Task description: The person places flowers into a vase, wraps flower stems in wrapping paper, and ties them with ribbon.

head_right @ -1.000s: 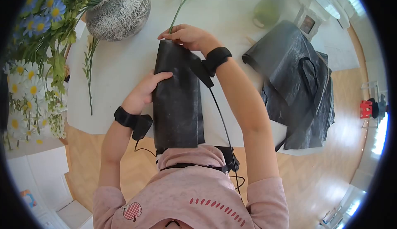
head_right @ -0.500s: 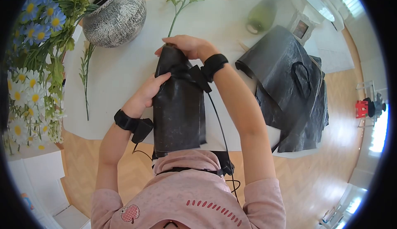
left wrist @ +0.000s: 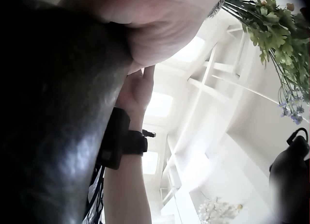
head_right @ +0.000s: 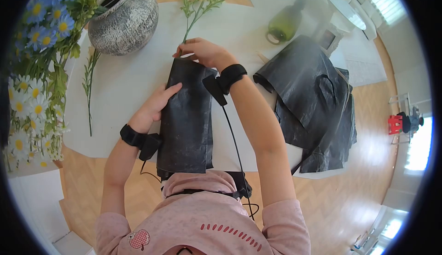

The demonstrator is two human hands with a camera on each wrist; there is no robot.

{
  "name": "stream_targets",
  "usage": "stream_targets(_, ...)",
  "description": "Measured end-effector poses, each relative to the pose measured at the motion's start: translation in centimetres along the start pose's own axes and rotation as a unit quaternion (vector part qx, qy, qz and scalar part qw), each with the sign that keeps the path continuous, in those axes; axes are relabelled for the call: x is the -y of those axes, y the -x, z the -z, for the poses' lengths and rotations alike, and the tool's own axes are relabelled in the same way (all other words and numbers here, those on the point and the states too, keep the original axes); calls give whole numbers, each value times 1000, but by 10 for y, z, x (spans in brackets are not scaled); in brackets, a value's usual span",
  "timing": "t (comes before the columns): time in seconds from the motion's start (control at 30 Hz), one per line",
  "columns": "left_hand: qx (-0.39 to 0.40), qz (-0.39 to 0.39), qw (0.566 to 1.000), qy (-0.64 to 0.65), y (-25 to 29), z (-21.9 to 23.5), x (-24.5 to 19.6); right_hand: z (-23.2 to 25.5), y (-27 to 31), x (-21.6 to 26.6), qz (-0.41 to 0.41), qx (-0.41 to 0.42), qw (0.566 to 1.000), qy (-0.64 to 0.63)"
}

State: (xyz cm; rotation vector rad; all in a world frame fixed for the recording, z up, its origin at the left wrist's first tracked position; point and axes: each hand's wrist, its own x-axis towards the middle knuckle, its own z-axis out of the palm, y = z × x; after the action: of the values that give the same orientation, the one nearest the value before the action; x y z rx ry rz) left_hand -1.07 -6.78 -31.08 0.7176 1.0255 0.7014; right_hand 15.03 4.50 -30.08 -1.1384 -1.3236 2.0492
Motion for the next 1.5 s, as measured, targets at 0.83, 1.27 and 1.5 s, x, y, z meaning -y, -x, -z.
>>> stream_targets(0.83, 149, -54, 980, -116, 140, 11, 25, 8, 2, -4, 106, 120, 981, -107)
stream_targets(1.27, 101, -307, 873, -366, 122, 27, 49, 14, 9, -2, 110, 94, 988, -51)
stream_targets(1.5, 120, -41, 979, 161, 104, 2, 17, 9, 10, -2, 130, 108, 985, -31)
